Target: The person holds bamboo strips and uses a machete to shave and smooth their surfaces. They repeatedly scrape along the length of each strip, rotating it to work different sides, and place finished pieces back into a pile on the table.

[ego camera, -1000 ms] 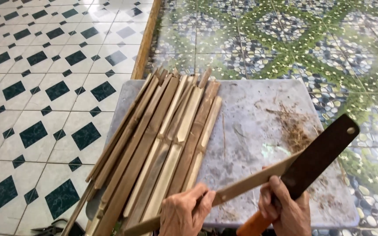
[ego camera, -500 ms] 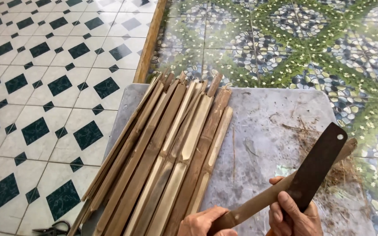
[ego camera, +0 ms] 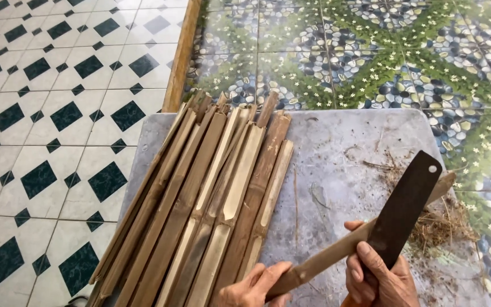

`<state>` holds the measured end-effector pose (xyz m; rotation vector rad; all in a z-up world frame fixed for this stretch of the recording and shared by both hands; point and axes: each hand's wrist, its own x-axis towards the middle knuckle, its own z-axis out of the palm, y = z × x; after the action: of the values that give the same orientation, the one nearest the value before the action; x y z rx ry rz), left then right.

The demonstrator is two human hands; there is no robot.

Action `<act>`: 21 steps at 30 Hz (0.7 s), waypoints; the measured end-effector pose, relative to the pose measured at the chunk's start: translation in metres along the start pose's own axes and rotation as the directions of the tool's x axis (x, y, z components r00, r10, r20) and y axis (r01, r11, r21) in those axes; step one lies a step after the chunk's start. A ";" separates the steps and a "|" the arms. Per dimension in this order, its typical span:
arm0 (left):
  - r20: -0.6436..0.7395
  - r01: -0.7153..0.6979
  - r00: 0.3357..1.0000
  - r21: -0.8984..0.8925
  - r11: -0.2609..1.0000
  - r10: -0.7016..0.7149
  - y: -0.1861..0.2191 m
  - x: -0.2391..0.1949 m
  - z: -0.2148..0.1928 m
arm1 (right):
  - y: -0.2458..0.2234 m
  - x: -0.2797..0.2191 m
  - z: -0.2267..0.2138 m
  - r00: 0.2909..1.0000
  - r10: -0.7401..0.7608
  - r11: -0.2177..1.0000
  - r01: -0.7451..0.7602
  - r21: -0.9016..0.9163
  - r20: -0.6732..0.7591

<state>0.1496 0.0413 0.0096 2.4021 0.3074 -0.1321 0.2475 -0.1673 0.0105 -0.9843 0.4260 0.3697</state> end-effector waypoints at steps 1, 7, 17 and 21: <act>-0.036 -0.092 0.995 0.013 0.996 0.093 -0.002 0.001 -0.002 | -0.001 0.000 0.000 0.999 -0.027 1.000 0.027 -0.012 0.046; -0.209 -0.289 0.932 0.067 0.955 0.297 -0.005 0.004 -0.012 | -0.017 -0.014 0.018 0.981 -0.094 0.991 0.108 -0.077 0.172; 0.258 -0.081 0.965 0.096 0.992 0.053 -0.037 -0.021 0.023 | -0.002 -0.050 0.025 0.998 -0.062 0.986 0.065 -0.151 0.027; 0.366 0.152 0.931 -0.437 0.886 0.020 -0.063 -0.020 0.046 | -0.003 -0.047 0.016 0.999 -0.034 0.989 0.034 -0.142 0.004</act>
<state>0.1140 0.0528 -0.0613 1.8486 0.2182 -0.4751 0.2110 -0.1602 0.0437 -1.1281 0.3849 0.3737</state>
